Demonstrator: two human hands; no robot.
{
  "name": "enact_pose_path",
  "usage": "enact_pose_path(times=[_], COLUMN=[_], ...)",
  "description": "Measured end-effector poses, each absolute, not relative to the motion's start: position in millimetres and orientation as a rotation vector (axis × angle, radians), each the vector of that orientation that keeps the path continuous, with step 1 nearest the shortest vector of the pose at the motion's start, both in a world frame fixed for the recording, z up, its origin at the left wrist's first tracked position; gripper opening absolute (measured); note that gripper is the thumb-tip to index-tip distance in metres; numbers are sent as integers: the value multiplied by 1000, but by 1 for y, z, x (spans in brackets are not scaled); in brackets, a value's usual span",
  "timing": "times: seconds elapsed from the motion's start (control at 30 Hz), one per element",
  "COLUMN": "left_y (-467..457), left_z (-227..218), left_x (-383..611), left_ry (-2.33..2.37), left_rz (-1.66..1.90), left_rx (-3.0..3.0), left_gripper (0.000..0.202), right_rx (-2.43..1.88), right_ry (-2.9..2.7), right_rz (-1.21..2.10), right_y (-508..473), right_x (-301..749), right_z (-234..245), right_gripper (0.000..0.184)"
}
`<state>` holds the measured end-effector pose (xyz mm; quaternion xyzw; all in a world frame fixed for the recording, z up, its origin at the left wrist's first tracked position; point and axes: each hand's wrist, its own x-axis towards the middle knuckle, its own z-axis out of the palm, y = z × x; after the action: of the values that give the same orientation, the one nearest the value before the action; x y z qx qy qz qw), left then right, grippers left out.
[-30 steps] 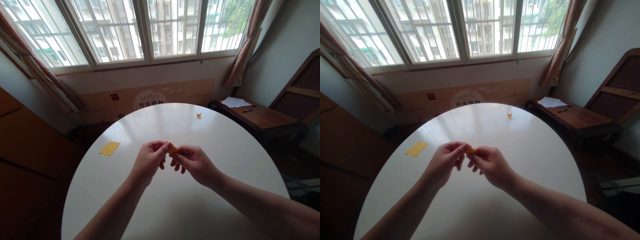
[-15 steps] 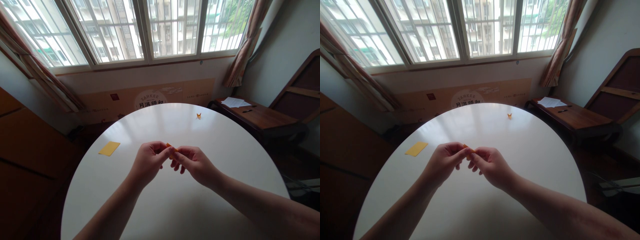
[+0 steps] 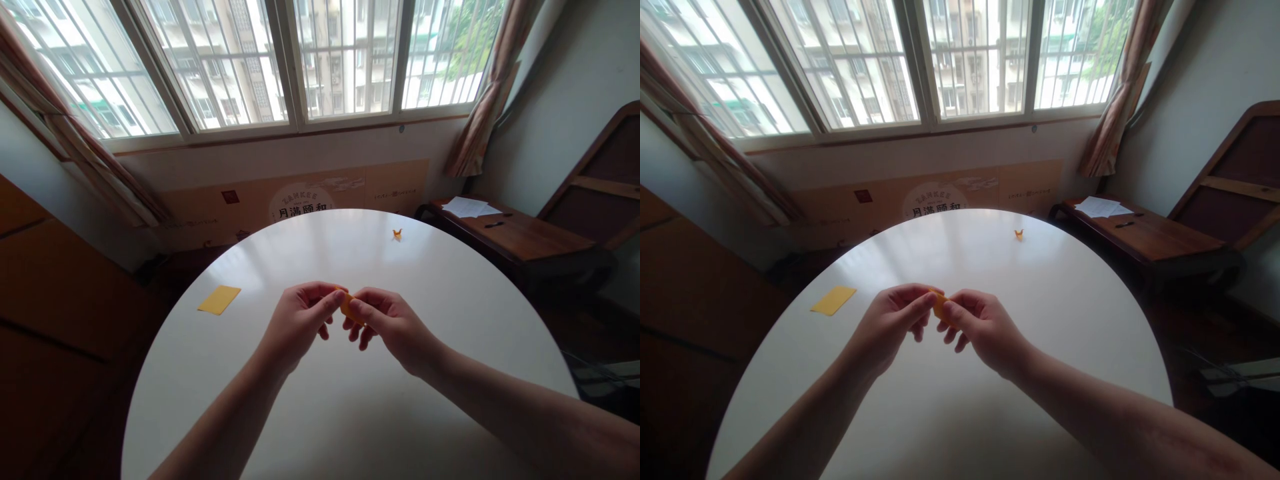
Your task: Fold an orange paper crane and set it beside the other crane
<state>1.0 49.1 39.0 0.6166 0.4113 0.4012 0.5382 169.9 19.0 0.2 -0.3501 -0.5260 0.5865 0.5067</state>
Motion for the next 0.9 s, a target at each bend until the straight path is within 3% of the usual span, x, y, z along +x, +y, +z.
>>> enact_pose_path(times=[0.37, 0.9], left_y=[53, 53], left_z=[36, 36], left_x=[-3, -5], left_ry=[783, 777], left_rz=[897, 866], left_rx=[1273, 1260], left_gripper=[32, 28], right_rx=[-649, -696], right_ry=[-1178, -1298], right_rz=[1670, 1556], right_y=[19, 20], right_x=[173, 173], right_z=[3, 1], right_gripper=[27, 32])
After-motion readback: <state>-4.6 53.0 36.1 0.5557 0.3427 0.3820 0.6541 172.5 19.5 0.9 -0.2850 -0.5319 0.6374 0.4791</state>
